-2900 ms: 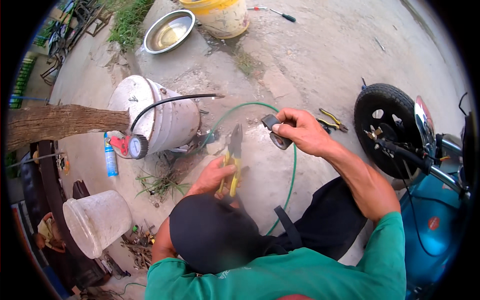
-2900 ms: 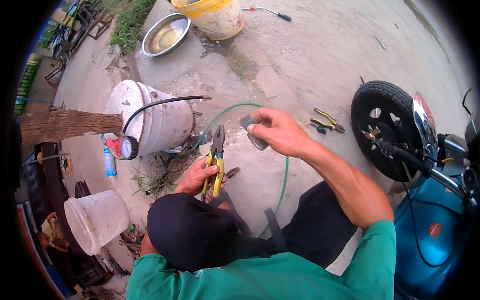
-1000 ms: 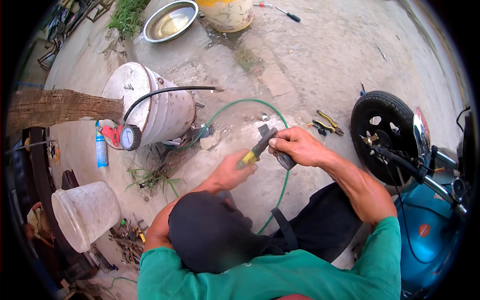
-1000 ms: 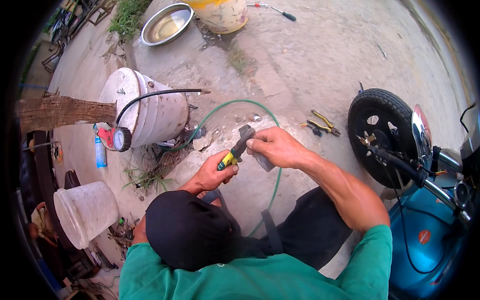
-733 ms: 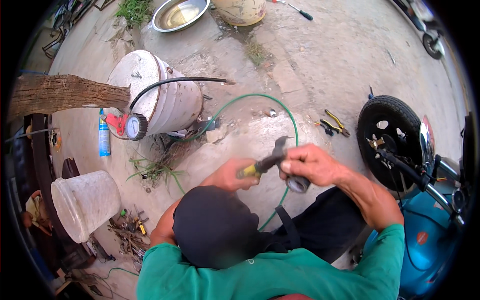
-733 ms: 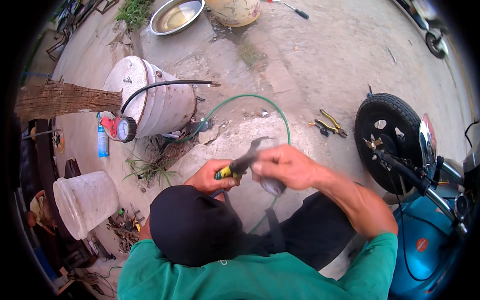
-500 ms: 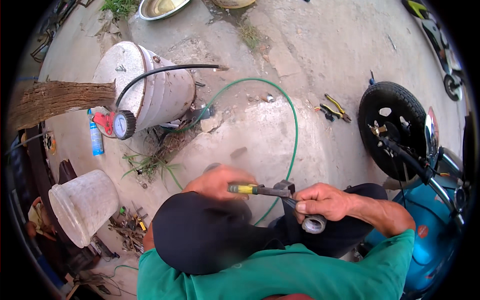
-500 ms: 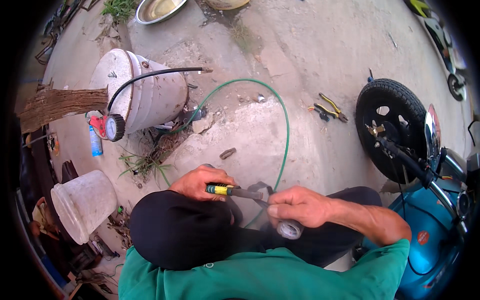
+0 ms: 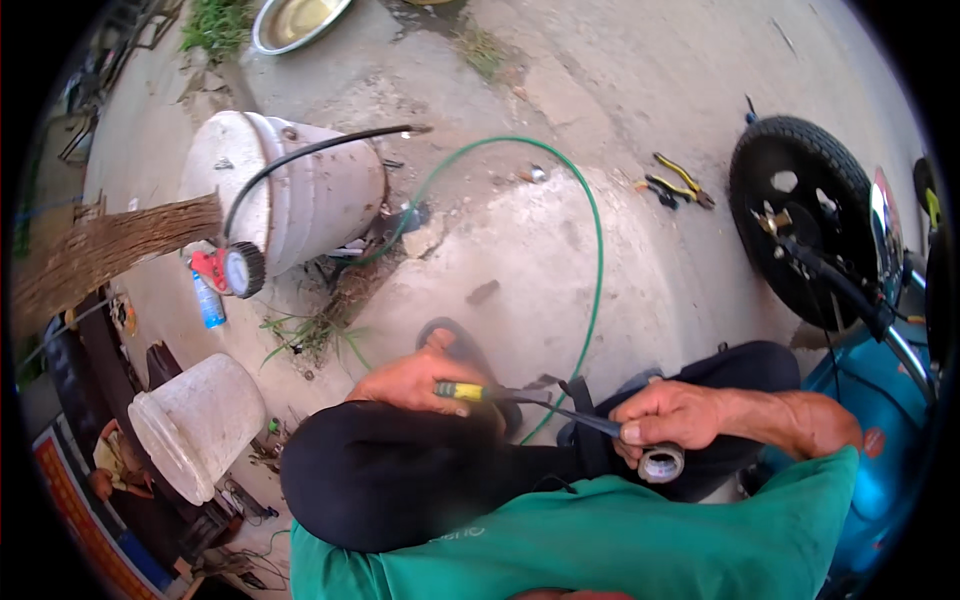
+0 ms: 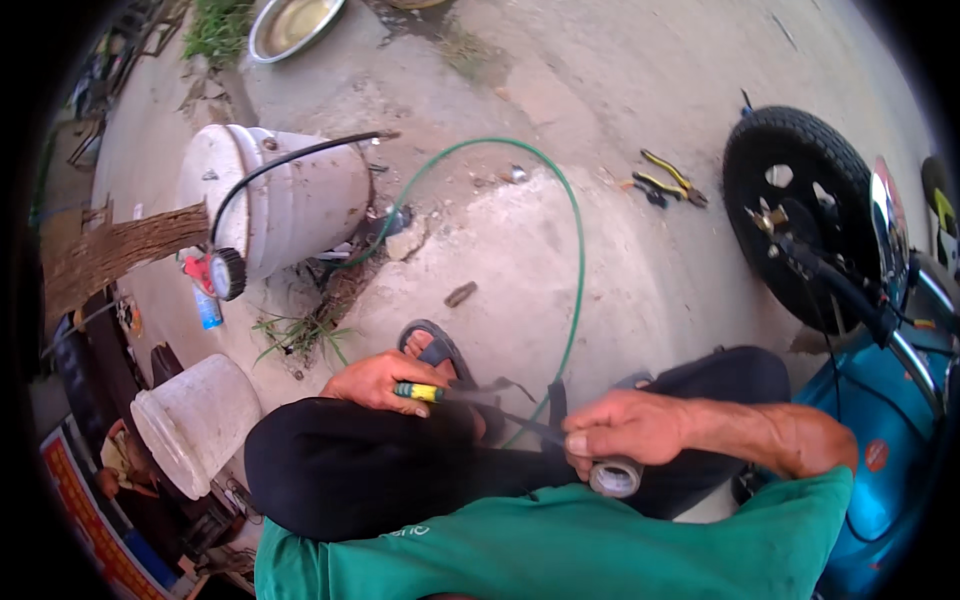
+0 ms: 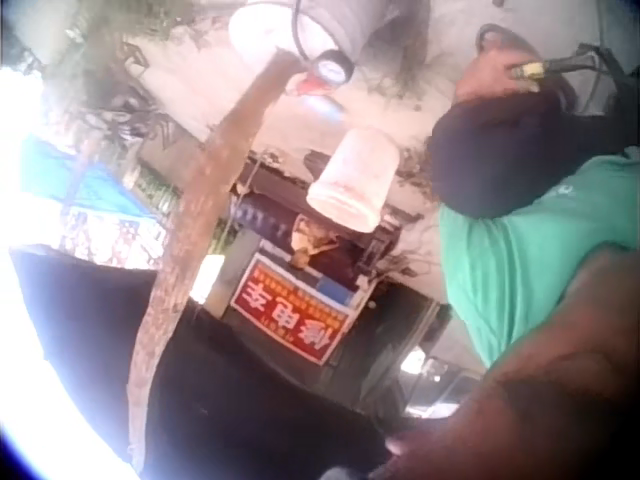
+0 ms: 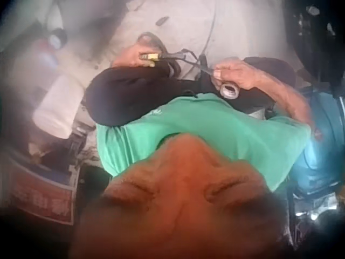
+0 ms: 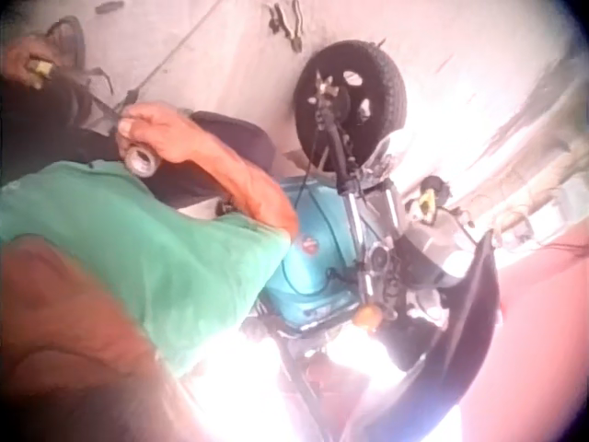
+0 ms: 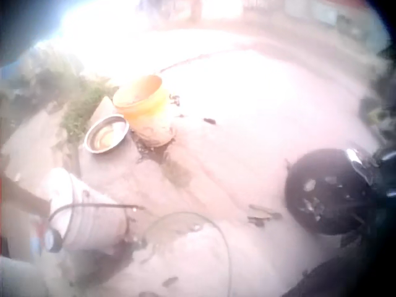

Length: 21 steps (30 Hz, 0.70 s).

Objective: The person wraps black electrical tape around a connection of several wires and then tucks the wires back into the housing of a light on an electric scooter.

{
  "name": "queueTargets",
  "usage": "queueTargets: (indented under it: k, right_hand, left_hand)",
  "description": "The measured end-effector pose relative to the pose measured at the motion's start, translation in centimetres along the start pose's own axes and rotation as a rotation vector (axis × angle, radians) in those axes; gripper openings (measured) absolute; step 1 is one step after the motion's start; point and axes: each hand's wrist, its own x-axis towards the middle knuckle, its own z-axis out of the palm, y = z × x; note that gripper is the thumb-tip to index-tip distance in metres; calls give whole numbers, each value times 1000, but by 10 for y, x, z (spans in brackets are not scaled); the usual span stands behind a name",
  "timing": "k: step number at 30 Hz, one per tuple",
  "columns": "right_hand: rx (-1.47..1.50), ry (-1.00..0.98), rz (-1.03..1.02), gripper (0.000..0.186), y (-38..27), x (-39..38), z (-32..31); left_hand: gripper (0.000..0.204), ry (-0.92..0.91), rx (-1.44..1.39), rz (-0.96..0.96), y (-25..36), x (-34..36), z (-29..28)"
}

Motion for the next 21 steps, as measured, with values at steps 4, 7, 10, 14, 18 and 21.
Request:
queueTargets:
  k: [4, 7, 10, 14, 18, 21]
  right_hand:
    - [-59, -98, -283, 36, -16, -47, -6]
    - [-102, 256, -201, 34, -23, -38, -7]
    - [-273, 295, -266, 30, -39, -17, -10]
    - [-394, 370, -294, 24, -43, 13, -19]
    - [-462, 493, -243, 29, -67, 25, -10]
    - [-522, 569, -215, 37, -80, 43, -3]
  left_hand:
    - [14, 686, -422, -619, -64, -75, 19]
    - [20, 942, -201, -745, -130, -165, 81]
    - [22, 991, -289, -924, -160, -197, 127]
    - [26, 1066, -423, -1024, -179, -222, 188]
    - [29, 1092, -499, -1042, -188, -222, 207]
    - [32, 1089, -495, -1004, -189, -210, 197]
